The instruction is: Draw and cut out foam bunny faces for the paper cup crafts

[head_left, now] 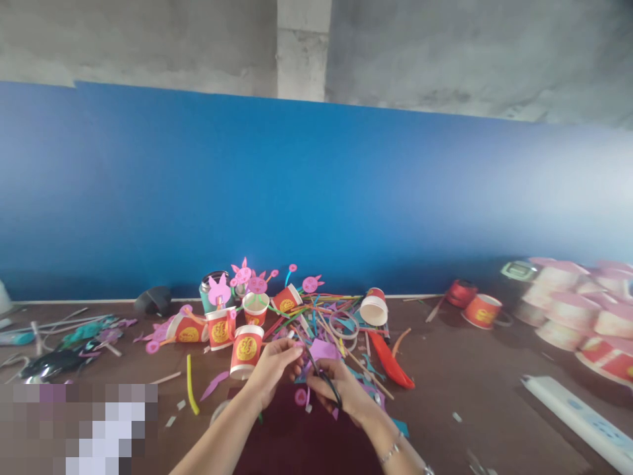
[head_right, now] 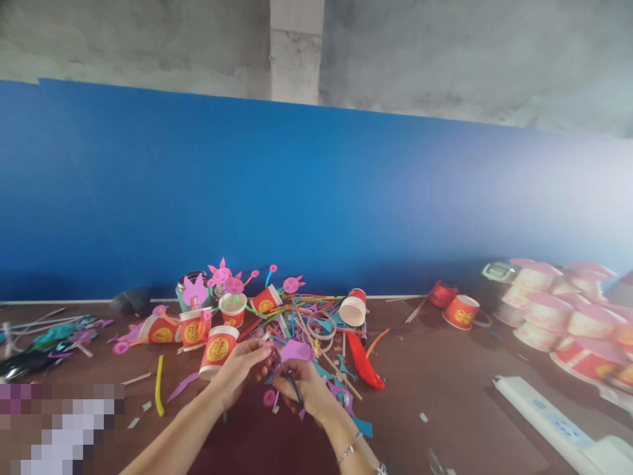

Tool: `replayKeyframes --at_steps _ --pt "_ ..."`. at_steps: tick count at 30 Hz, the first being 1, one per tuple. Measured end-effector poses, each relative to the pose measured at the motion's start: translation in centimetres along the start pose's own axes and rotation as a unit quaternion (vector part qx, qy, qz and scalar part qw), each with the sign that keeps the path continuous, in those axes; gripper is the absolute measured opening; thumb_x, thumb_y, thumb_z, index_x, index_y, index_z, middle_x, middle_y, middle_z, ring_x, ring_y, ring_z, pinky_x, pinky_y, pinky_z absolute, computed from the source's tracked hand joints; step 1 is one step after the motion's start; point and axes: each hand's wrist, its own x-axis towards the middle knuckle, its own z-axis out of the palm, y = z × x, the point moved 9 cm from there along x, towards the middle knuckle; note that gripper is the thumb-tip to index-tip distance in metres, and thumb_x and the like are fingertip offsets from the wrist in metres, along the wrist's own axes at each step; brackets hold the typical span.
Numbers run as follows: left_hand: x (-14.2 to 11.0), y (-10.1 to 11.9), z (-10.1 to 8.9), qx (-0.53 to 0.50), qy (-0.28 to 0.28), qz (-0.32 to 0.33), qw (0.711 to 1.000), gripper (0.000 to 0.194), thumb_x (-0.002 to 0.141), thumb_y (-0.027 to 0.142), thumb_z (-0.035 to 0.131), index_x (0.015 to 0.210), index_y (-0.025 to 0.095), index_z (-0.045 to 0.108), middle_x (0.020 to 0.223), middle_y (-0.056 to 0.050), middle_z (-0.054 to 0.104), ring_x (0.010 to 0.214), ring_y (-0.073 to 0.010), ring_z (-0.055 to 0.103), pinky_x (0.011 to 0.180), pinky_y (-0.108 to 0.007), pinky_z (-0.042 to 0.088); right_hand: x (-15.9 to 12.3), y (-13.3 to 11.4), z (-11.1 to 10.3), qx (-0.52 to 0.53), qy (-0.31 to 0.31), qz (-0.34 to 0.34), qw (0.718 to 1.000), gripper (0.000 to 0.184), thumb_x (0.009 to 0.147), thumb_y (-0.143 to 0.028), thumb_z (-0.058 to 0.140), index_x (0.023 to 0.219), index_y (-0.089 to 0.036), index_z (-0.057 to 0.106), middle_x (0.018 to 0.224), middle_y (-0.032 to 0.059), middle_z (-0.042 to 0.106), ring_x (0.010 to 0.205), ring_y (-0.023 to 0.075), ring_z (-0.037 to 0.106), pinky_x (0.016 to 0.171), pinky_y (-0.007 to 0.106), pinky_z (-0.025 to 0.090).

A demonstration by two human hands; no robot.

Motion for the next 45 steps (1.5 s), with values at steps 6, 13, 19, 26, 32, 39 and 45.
replayKeyframes --at_steps 6,13,19,26,32,39,45 --pt "0.0 -0.1 0.0 0.014 -0.006 -0.001 1.0 0.031 0.057 0.037 0.078 0.064 0.015 0.057 0.052 0.003 0.059 0.043 -0.0069 0.049 0.043 -0.018 0.034 0.0 -0.1 0.2 0.009 -0.009 -0.007 1.0 0.039 0.066 -0.05 0.074 0.076 -0.016 0.058 0.043 -0.0074 0.05 0.034 0.0064 0.041 0.036 0.018 0.032" --pt "0.0 -0.1 -0.1 0.032 -0.005 -0.017 0.999 0.031 0.057 0.037 0.078 0.063 0.015 0.057 0.048 0.004 0.057 0.04 -0.0055 0.046 0.04 -0.018 0.029 -0.1 0.3 0.1 0.005 -0.018 0.012 1.0 0.039 0.065 -0.049 0.076 0.077 -0.016 0.059 0.043 -0.0064 0.053 0.033 0.0066 0.042 0.036 0.018 0.034" --pt "-0.2 0.2 0.0 0.048 -0.015 -0.03 0.998 0.029 0.056 0.035 0.076 0.059 0.015 0.056 0.047 0.004 0.056 0.039 -0.0049 0.044 0.039 -0.018 0.025 -0.2 0.0 0.2 0.008 -0.024 0.001 1.0 0.036 0.066 -0.047 0.075 0.077 -0.016 0.059 0.042 -0.0075 0.051 0.034 0.0059 0.041 0.036 0.017 0.031" --pt "-0.2 0.1 -0.2 0.07 -0.021 -0.048 0.996 0.025 0.058 0.034 0.073 0.06 0.016 0.056 0.047 0.005 0.055 0.039 -0.0042 0.043 0.04 -0.017 0.023 -0.4 -0.4 0.4 -0.006 -0.031 -0.004 0.999 0.034 0.069 -0.047 0.073 0.074 -0.016 0.058 0.04 -0.0085 0.048 0.033 0.0053 0.037 0.035 0.017 0.028" --pt "-0.2 0.1 -0.8 0.122 -0.049 -0.084 0.988 0.02 0.058 0.031 0.072 0.058 0.017 0.058 0.046 0.005 0.055 0.038 -0.0045 0.042 0.038 -0.017 0.022 -0.5 -0.2 0.2 -0.024 -0.049 -0.001 0.998 0.035 0.07 -0.048 0.071 0.071 -0.016 0.058 0.041 -0.0076 0.049 0.034 0.0056 0.038 0.035 0.017 0.032" --pt "-2.2 -1.0 0.3 0.276 -0.167 -0.135 0.937 0.007 0.059 0.022 0.074 0.06 0.016 0.071 0.046 -0.004 0.063 0.03 -0.0101 0.044 0.033 -0.02 0.022 0.0 -0.8 -3.6 0.048 0.141 -0.047 0.988 0.037 0.065 -0.047 0.075 0.075 -0.015 0.057 0.039 -0.0071 0.05 0.031 0.006 0.04 0.034 0.017 0.029" --pt "-0.8 1.4 -0.2 0.326 -0.011 0.047 0.944 0.032 0.063 0.024 0.072 0.038 0.021 0.053 0.032 0.006 0.04 0.032 -0.0092 0.035 0.041 -0.023 0.019 -0.2 -0.8 -5.0 0.102 0.215 -0.067 0.969 0.041 0.059 -0.048 0.078 0.072 -0.017 0.056 0.04 -0.0069 0.05 0.032 0.0076 0.041 0.035 0.019 0.031"
